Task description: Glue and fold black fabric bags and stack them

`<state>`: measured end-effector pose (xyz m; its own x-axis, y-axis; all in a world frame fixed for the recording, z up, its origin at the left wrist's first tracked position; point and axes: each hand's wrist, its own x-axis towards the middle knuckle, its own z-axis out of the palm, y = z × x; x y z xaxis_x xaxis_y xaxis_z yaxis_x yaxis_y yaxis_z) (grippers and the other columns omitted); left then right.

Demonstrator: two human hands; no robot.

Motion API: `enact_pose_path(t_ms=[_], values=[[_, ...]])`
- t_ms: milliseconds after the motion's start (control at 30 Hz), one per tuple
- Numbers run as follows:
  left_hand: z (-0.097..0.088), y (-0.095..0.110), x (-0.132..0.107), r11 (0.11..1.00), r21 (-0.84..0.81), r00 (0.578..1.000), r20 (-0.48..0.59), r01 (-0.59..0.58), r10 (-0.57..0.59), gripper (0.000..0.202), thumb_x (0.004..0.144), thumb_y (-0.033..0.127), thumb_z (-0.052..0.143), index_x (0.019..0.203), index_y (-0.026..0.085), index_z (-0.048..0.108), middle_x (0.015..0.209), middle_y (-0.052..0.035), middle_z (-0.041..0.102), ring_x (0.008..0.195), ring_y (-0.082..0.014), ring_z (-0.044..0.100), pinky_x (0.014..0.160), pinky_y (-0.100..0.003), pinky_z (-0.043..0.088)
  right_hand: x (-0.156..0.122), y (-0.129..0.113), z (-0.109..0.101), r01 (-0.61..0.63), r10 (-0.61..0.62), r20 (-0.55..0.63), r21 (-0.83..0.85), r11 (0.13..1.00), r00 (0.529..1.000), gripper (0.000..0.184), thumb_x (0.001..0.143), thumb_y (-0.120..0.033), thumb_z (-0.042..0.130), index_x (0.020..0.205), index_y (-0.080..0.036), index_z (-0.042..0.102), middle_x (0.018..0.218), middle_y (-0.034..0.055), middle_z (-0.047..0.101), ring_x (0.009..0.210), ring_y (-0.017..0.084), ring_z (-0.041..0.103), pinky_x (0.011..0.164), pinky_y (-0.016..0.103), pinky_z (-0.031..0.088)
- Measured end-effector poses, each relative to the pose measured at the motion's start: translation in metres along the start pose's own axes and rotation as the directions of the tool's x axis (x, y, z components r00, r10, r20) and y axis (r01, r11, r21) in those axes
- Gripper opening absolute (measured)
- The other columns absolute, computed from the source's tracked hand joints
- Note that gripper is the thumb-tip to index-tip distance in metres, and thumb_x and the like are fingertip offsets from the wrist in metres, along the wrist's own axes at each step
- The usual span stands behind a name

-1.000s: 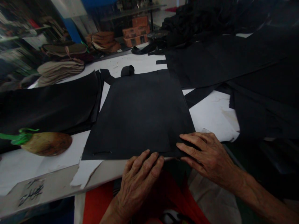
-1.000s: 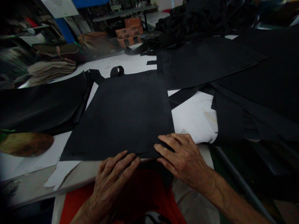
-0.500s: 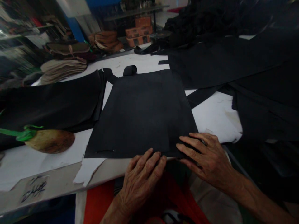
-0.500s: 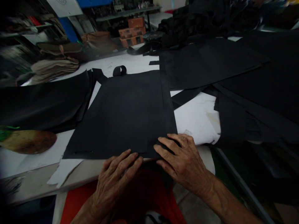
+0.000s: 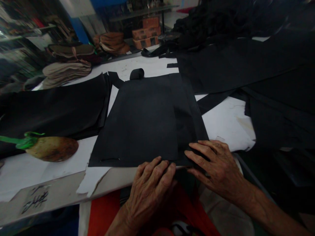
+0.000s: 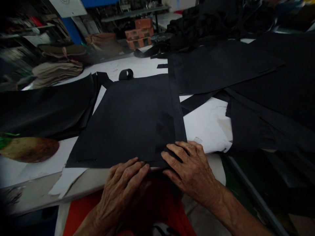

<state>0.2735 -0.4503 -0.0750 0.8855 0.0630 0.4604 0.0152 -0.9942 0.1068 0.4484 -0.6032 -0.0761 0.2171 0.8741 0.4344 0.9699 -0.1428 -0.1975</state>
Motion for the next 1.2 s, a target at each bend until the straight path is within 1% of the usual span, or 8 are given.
enact_pose_path(t_ms=[167,300,467,600,867,1000,1067,1200], values=[[-0.003,0.003,0.010,0.998,0.059,0.997,0.078,0.023,-0.028,0.038,0.091,0.028,0.049,0.127,0.018,0.047,0.102,-0.0073,0.059,0.100,-0.0232,0.050,0.085,-0.037,0.035,-0.001,0.002,-0.001,0.013,-0.013,0.000,0.014,1.000,1.000,0.035,0.084,-0.037,0.060,0.116,-0.024,0.058,0.120,0.0063,0.060,0.111,0.027,0.049,0.093,0.048,0.034],[-0.004,0.003,0.016,0.997,0.080,0.992,0.127,0.008,-0.018,0.041,0.089,0.028,0.051,0.129,0.022,0.046,0.102,-0.0081,0.053,0.096,-0.0241,0.046,0.081,-0.039,0.035,-0.001,0.003,-0.001,0.026,-0.026,-0.001,0.022,0.999,1.000,0.035,0.084,-0.036,0.060,0.117,-0.024,0.058,0.121,0.0063,0.060,0.111,0.027,0.049,0.093,0.048,0.035],[-0.002,0.004,0.022,0.996,0.091,0.990,0.138,0.023,-0.035,0.037,0.088,0.033,0.052,0.124,0.024,0.051,0.099,-0.0084,0.047,0.090,-0.0242,0.043,0.077,-0.039,0.036,-0.001,0.003,-0.001,0.014,-0.014,0.008,0.015,1.000,1.000,0.035,0.085,-0.037,0.059,0.117,-0.024,0.058,0.122,0.0056,0.060,0.112,0.027,0.049,0.092,0.048,0.034],[-0.002,0.004,0.026,0.997,0.069,0.990,0.136,0.035,-0.044,0.034,0.089,0.032,0.051,0.122,0.024,0.052,0.098,-0.0081,0.046,0.088,-0.0235,0.042,0.075,-0.038,0.036,-0.002,0.008,-0.004,0.054,-0.055,0.051,0.014,0.998,0.997,0.039,0.086,-0.037,0.057,0.122,-0.022,0.055,0.126,0.0057,0.058,0.115,0.026,0.047,0.094,0.049,0.034],[-0.004,0.002,0.028,0.999,0.035,0.988,0.145,0.040,-0.045,0.032,0.090,0.032,0.050,0.121,0.025,0.053,0.096,-0.0070,0.046,0.085,-0.0219,0.042,0.072,-0.036,0.035,-0.019,0.033,-0.023,0.109,-0.101,0.094,-0.089,0.990,0.990,0.045,0.085,-0.037,0.058,0.126,-0.020,0.051,0.132,0.0106,0.053,0.118,0.030,0.046,0.096,0.052,0.032],[-0.003,0.002,0.028,0.999,0.034,0.991,0.126,0.039,-0.043,0.034,0.088,0.032,0.054,0.121,0.024,0.053,0.096,-0.0072,0.046,0.084,-0.0218,0.041,0.071,-0.035,0.035,-0.037,0.043,-0.034,0.079,-0.081,-0.017,-0.105,0.991,0.997,0.050,0.085,-0.038,0.057,0.128,-0.014,0.048,0.130,0.0173,0.051,0.116,0.031,0.047,0.091,0.051,0.037],[-0.003,0.003,0.028,0.999,0.039,0.990,0.133,0.031,-0.036,0.035,0.087,0.031,0.056,0.121,0.024,0.052,0.095,-0.0070,0.045,0.084,-0.0216,0.041,0.071,-0.035,0.036,-0.040,0.040,-0.035,0.050,-0.057,-0.066,-0.108,0.993,0.996,0.051,0.085,-0.037,0.058,0.128,-0.014,0.048,0.131,0.0182,0.050,0.113,0.032,0.048,0.089,0.050,0.039],[-0.004,0.004,0.029,0.997,0.062,0.987,0.154,0.037,-0.046,0.040,0.084,0.033,0.060,0.122,0.024,0.051,0.095,-0.0062,0.046,0.083,-0.0209,0.040,0.071,-0.035,0.036,-0.032,0.024,-0.027,0.047,-0.048,-0.008,-0.104,0.994,0.999,0.049,0.084,-0.041,0.058,0.127,-0.020,0.052,0.137,0.0159,0.045,0.117,0.032,0.045,0.091,0.050,0.038]])
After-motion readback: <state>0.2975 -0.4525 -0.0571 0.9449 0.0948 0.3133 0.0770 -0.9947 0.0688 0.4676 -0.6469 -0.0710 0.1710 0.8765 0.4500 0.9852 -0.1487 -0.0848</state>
